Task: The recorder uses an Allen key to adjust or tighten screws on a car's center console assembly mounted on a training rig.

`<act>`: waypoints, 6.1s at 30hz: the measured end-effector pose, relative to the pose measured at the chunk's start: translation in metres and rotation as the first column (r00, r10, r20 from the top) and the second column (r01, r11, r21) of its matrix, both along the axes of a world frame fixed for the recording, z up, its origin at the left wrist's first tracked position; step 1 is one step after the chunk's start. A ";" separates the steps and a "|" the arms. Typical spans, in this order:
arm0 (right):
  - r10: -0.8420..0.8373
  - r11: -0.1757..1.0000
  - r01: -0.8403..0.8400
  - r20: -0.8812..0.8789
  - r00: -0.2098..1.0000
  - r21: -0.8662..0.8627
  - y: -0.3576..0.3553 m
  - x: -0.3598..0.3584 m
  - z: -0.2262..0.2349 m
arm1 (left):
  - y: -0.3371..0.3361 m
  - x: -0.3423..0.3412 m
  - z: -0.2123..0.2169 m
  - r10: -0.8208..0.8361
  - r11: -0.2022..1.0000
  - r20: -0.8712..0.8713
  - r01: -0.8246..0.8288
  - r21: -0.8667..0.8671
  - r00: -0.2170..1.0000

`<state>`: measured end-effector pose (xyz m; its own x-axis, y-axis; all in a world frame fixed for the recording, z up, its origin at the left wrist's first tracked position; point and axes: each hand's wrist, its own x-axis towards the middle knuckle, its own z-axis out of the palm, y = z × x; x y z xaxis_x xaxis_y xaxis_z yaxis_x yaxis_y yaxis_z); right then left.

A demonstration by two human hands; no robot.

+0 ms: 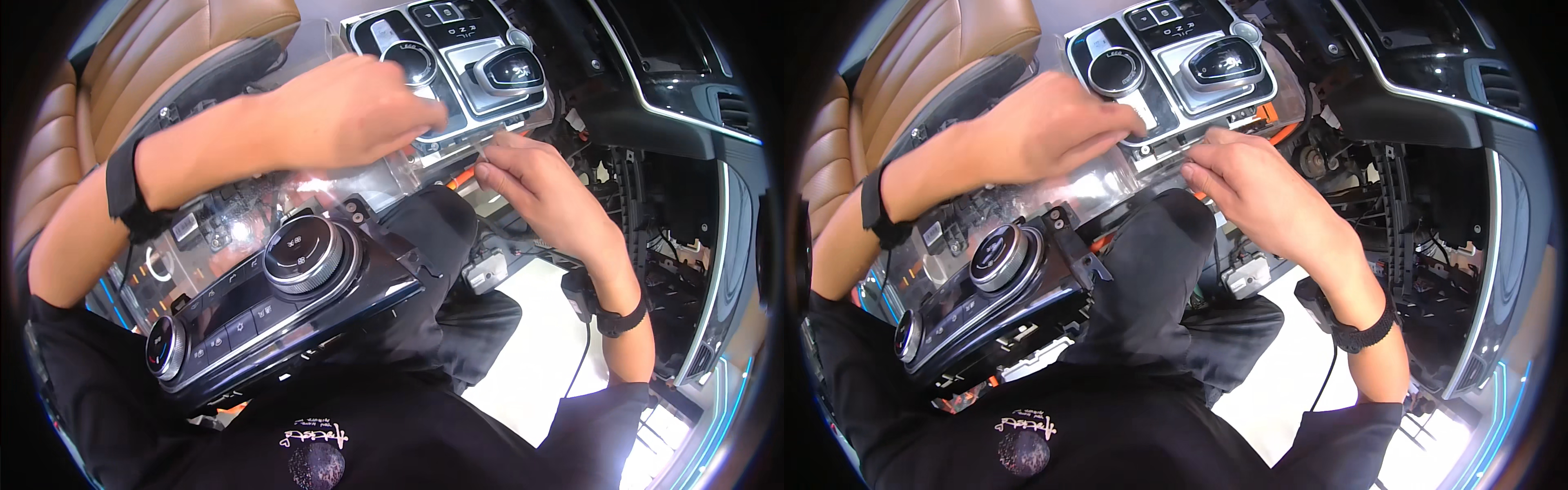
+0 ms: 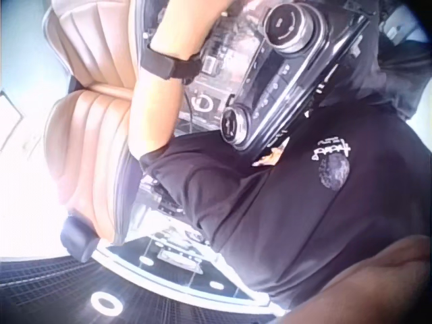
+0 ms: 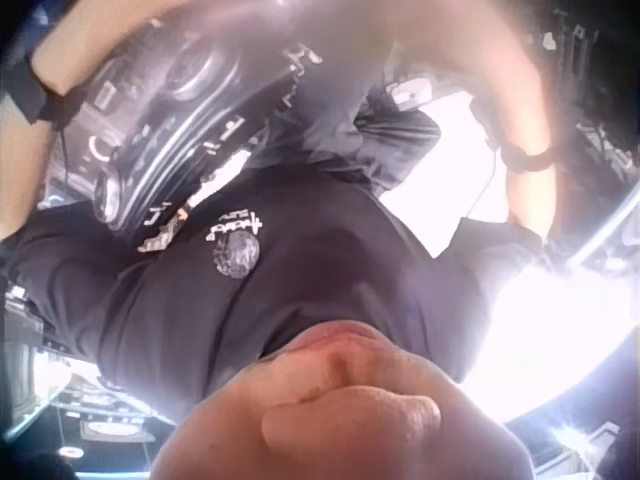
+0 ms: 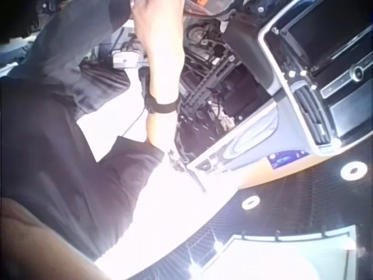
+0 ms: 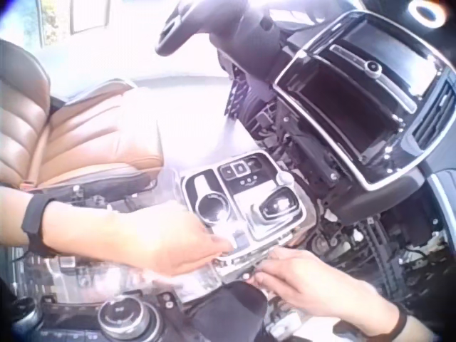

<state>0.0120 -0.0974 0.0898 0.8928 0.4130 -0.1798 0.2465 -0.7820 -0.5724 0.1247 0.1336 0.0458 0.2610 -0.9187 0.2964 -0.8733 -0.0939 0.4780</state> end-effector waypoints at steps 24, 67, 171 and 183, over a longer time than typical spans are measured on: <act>0.214 0.792 -0.141 0.054 0.975 -0.594 0.010 0.014 0.018 | -0.022 0.010 0.005 -0.247 0.969 -0.240 0.243 -0.046 0.939; -0.346 0.861 0.035 0.533 0.772 0.508 0.046 0.019 -0.074 | -0.037 0.018 -0.008 0.130 0.982 -0.147 -0.107 0.155 0.981; 0.090 0.940 -0.263 0.587 0.805 0.216 0.005 0.019 -0.027 | -0.035 0.020 -0.006 -0.179 0.977 0.063 0.169 0.129 0.982; -0.592 0.259 0.143 0.040 0.805 0.955 0.007 -0.006 -0.048 | -0.038 0.016 0.000 -0.184 0.962 0.023 0.176 0.207 0.983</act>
<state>0.0055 -0.0908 0.0421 0.8812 -0.2843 0.3777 0.4163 0.0880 -0.9050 0.1406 0.0959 0.0454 0.0774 -0.9914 0.1055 -0.9033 -0.0250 0.4282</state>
